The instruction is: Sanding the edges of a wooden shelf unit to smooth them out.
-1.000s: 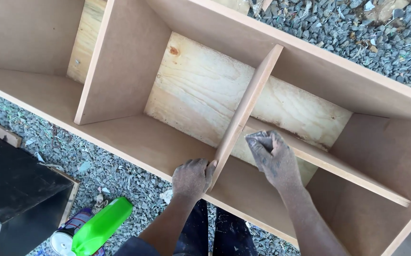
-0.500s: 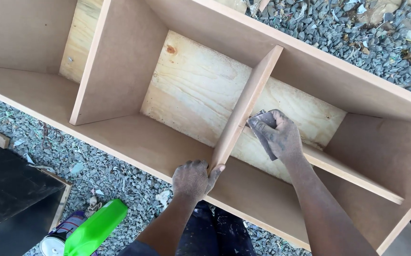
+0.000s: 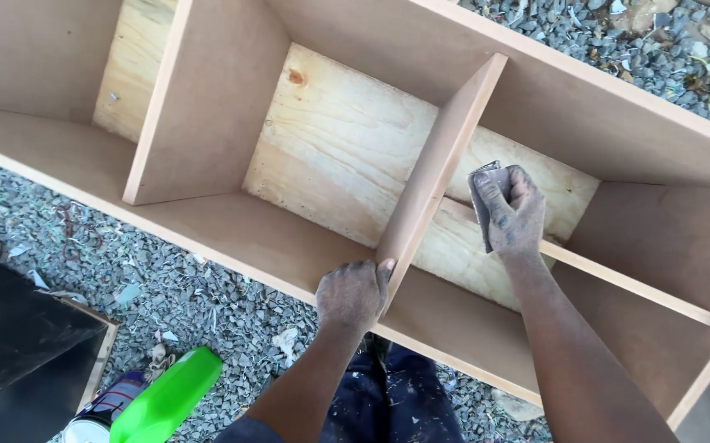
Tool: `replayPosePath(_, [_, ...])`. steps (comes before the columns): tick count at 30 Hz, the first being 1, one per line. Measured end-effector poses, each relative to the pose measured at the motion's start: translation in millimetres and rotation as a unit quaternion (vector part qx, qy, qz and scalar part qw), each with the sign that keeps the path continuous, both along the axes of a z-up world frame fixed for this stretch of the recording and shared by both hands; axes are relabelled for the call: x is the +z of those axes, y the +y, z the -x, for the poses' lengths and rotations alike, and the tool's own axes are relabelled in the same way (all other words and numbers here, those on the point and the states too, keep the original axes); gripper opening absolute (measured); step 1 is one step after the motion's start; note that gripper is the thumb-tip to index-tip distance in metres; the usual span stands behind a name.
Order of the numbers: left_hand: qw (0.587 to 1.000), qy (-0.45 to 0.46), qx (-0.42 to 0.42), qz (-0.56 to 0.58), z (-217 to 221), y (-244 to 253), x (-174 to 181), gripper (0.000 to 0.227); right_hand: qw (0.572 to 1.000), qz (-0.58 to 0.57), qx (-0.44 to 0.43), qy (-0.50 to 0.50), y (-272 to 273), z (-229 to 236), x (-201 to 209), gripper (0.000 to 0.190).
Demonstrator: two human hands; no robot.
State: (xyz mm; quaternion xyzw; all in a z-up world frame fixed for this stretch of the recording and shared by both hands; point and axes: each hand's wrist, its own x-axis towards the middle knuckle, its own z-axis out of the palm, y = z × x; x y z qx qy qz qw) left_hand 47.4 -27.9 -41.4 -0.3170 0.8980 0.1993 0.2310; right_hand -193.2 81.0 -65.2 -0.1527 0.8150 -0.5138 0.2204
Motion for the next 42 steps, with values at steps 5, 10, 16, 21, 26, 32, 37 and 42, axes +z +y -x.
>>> replayPosePath(5, [0.982, -0.091, 0.142, -0.086, 28, -10, 19, 0.071, 0.999, -0.025, -0.001, 0.022, 7, 8, -27, 0.031])
replayPosePath(10, [0.903, -0.044, 0.387, -0.183, 56, 12, 7, 0.065, 0.998, -0.044, 0.024, 0.044, 3, 7, -11, 0.032])
replayPosePath(16, [0.84, -0.018, 0.502, -0.203, 65, 13, -15, 0.066, 0.993, -0.061, 0.048, -0.093, -9, 3, 46, 0.029])
replayPosePath(21, [0.868, -0.019, 0.466, -0.172, 59, 12, -50, 0.055, 0.973, -0.15, 0.14, -0.105, -19, 12, 61, 0.027])
replayPosePath(26, [0.878, -0.014, 0.456, -0.143, 60, 12, -26, 0.053, 0.923, -0.282, 0.253, -0.064, -35, 18, 74, 0.032])
replayPosePath(32, [0.863, -0.035, 0.482, -0.147, 88, 4, 13, 0.038, 0.92, -0.275, 0.279, -0.028, -53, 41, 59, 0.023])
replayPosePath(37, [0.829, -0.006, 0.542, -0.135, 101, 8, -5, 0.048, 0.898, -0.318, 0.302, 0.036, -56, 70, 57, 0.027])
replayPosePath(42, [0.82, -0.03, 0.555, -0.135, 100, 12, 3, 0.043, 0.846, -0.394, 0.358, 0.034, -59, 27, 85, 0.032])
